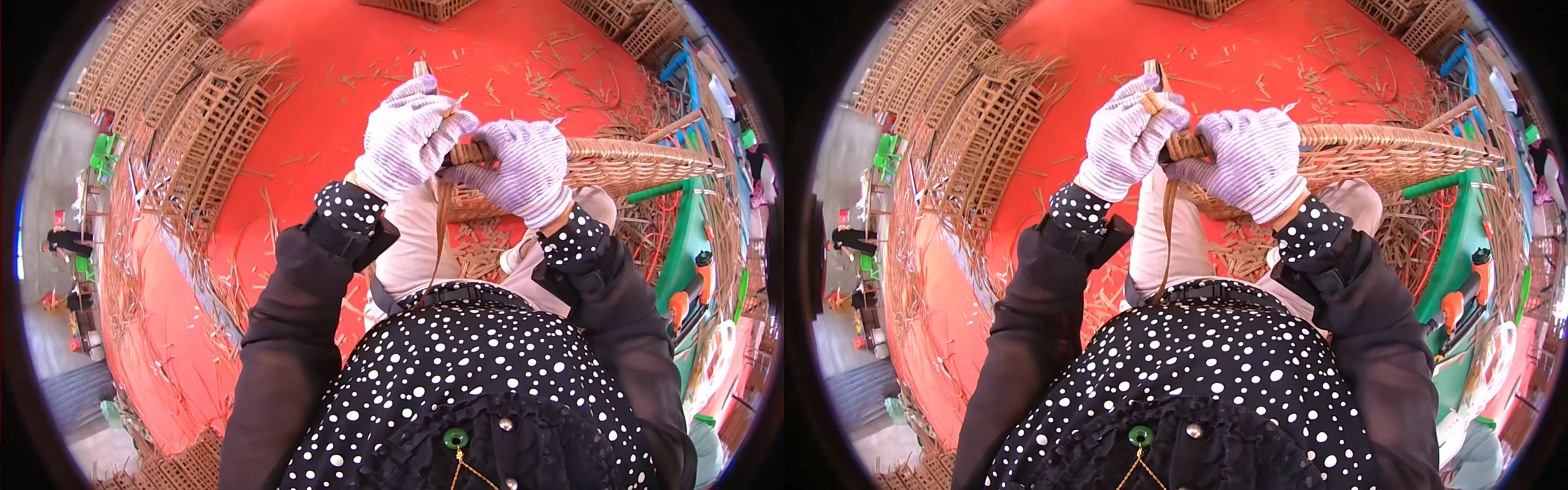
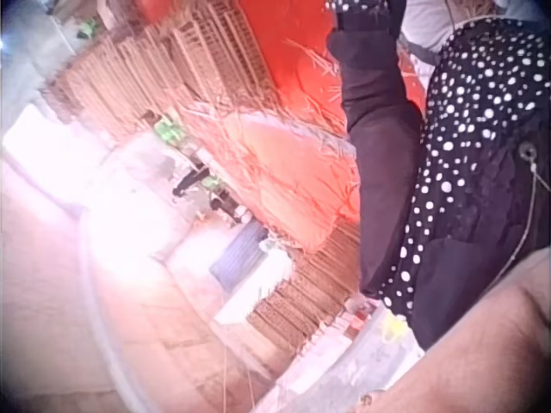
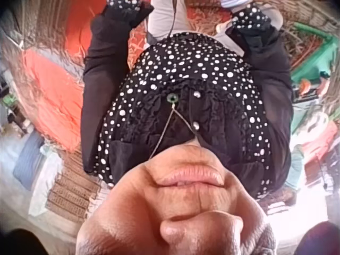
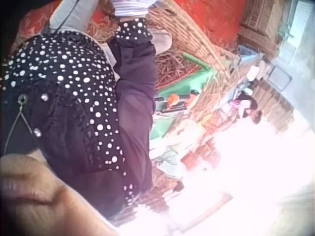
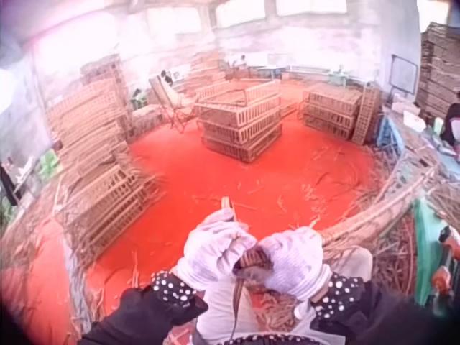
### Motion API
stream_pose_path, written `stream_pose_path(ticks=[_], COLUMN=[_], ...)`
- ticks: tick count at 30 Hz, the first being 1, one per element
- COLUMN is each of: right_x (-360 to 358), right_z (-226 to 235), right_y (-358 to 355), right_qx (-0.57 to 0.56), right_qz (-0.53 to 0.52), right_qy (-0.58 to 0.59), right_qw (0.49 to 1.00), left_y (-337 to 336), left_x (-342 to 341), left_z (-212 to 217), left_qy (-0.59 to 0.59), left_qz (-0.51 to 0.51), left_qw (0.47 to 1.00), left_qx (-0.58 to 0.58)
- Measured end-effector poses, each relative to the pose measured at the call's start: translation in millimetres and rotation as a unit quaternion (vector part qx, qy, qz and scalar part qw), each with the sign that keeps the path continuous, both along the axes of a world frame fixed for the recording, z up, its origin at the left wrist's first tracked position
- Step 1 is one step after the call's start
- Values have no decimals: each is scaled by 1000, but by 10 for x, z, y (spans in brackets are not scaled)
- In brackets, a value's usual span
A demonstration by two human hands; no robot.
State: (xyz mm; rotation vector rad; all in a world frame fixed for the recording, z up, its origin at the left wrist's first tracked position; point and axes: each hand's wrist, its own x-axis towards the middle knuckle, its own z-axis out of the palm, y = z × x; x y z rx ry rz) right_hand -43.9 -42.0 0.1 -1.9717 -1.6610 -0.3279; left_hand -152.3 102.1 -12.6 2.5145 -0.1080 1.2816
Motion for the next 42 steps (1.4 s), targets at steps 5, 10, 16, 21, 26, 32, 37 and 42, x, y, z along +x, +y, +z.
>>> stream_pose_path(ticks=[5,10,16,21,26,32,37,42], right_x=[-17,15,315,417,598,186,-243,-496], right_z=[46,48,256,-73,-569,-713,-1001,-1024], right_y=[34,5,-96,-712,-2307,-3470,-4022,-4609], right_qx=[5,-52,-37,213,116,48,-69,-111], right_qz=[3,14,45,-36,-419,-640,-720,-774], right_qy=[-11,11,29,13,26,63,28,37], right_qw=[1000,998,998,976,900,765,690,623], left_y=[22,-93,-196,255,27,-174,-564,-564], left_x=[88,34,356,268,511,678,695,710], left_z=[-139,-207,-56,-454,-374,-350,69,89], left_qy=[-44,-55,-20,-18,-34,-13,-54,-41], left_qz=[-16,-25,76,-10,-21,-49,-15,-6], left_qw=[998,987,995,982,977,958,970,980], left_qx=[-48,-152,-57,-188,-209,-282,-238,-195])
